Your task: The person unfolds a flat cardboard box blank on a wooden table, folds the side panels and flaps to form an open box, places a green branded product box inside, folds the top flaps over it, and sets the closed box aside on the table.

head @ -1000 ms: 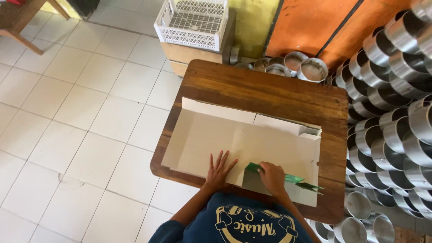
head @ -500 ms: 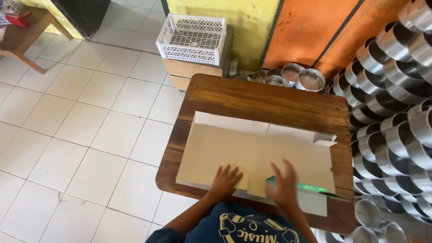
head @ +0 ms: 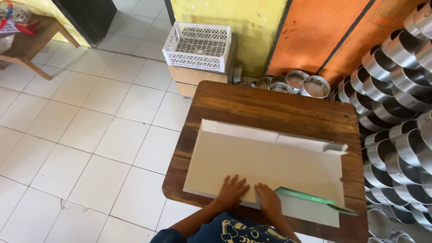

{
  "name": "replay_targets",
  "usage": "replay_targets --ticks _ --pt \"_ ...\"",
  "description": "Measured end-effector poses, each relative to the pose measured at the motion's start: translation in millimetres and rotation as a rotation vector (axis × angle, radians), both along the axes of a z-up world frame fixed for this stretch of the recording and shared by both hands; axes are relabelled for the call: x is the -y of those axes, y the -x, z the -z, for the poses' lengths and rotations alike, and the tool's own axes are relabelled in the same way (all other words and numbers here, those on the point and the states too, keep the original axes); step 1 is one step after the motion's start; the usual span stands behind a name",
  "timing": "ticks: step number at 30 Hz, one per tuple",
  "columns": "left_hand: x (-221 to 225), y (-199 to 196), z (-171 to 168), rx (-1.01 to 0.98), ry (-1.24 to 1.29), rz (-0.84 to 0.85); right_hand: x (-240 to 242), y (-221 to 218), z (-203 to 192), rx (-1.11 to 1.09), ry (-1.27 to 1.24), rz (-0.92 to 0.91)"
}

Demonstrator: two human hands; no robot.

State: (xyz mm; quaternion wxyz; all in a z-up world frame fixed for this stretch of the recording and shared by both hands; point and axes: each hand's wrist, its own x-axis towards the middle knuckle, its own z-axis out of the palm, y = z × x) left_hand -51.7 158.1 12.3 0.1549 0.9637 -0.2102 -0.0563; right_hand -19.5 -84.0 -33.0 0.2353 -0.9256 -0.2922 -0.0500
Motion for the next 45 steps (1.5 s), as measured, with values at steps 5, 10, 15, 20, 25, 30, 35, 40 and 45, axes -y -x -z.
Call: replay_targets --ticks 5,10,15,20,25,30,35,40,45 --pt "-42.1 26.8 5.0 -0.091 -0.058 0.037 5.0 -44.3 -18.9 -0.487 0.293 0.068" --pt "-85.3 52.5 44.9 0.004 -0.009 -0.040 -19.3 -37.4 -83.2 -0.502 0.357 0.170" --pt "-94.8 56.5 70.2 0.135 0.051 0.020 -44.2 4.1 -121.9 0.265 0.167 0.245" --pt "-96.5 54.2 71.3 0.124 0.074 0.001 -41.8 16.8 -87.7 0.297 0.110 0.315" --pt "-89.4 59.1 69.4 0.057 0.105 -0.026 -31.2 -23.0 -55.0 0.201 0.086 0.188" --pt "-88.8 54.6 70.4 0.130 0.102 -0.034 -32.4 -77.5 -37.4 0.084 -0.053 0.014" --pt "-86.0 43.3 72.7 0.152 0.016 -0.034 -36.6 -75.7 -45.4 0.110 -0.008 0.040" --pt "-84.1 46.3 93.3 0.157 0.022 -0.036 -38.5 -71.6 -57.3 0.094 -0.032 0.018" --pt "-76.2 37.1 76.7 -0.048 -0.006 -0.020 -33.6 -75.3 -44.4 0.053 0.026 0.048"
